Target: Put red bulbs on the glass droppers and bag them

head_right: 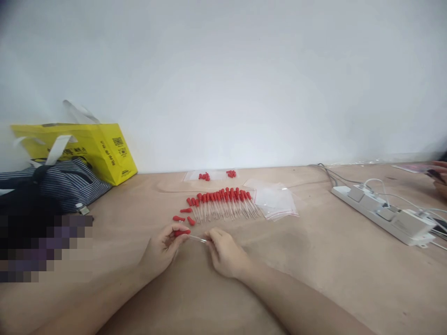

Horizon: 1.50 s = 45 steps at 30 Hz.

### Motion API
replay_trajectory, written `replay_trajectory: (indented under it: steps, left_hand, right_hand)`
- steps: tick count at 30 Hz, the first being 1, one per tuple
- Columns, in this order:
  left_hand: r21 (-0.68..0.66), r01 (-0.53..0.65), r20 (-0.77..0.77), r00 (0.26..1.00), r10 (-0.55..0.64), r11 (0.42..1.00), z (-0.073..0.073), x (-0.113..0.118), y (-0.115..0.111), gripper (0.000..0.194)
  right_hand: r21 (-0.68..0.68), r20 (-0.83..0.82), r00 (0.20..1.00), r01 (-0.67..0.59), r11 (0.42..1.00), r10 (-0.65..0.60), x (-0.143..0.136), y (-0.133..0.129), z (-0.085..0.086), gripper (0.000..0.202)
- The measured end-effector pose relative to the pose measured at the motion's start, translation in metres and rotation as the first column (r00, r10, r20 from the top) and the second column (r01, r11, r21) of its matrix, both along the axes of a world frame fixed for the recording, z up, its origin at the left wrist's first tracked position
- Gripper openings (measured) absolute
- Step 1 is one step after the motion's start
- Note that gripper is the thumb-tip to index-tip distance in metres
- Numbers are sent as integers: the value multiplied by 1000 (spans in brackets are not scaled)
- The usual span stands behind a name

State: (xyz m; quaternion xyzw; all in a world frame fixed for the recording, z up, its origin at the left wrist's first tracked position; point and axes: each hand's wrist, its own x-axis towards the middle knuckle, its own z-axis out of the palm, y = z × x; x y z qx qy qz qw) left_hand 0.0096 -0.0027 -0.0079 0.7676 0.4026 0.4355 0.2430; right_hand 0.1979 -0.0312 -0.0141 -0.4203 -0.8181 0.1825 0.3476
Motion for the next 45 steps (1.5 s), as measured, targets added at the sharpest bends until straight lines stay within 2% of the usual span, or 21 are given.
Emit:
replay_trajectory:
  steps: [4, 8, 10, 18, 24, 31, 36, 45]
  left_hand:
    - [-29, 75, 6, 997, -75, 997, 0, 6, -6, 12]
    - [122, -23, -43, 999, 29, 992, 8, 5, -6, 13]
    - [147, -36, -72, 996, 47, 989, 12, 3, -4, 15]
    - [112, 4, -79, 997, 5, 994, 7, 4, -5, 17]
    - [117, -29, -66, 997, 36, 993, 5, 5, -9, 19]
    - [238, 64, -194, 981, -18, 969, 3, 4, -12, 15]
    - [341, 81, -231, 973, 0, 936, 7, 8, -16, 15]
    - [324, 70, -291, 956, 29, 944, 10, 7, -9, 14]
  right_hand:
    - [81, 42, 999, 1, 997, -5, -3, -2, 1, 19]
    - [113, -21, 995, 103, 988, -101, 0, 0, 2, 20]
    - [118, -79, 990, 126, 985, -117, 2, 1, 4, 19]
    - [134, -68, 993, 104, 985, -95, -3, -4, 9, 19]
    - [130, 51, 993, 98, 987, -105, -5, -5, 8, 22]
    - [287, 193, 976, 38, 957, -97, 1, -4, 11, 22]
    - [277, 172, 983, 7, 961, -57, 1, -6, 10, 22]
    - [241, 177, 984, -24, 970, -19, 1, 1, 14, 24]
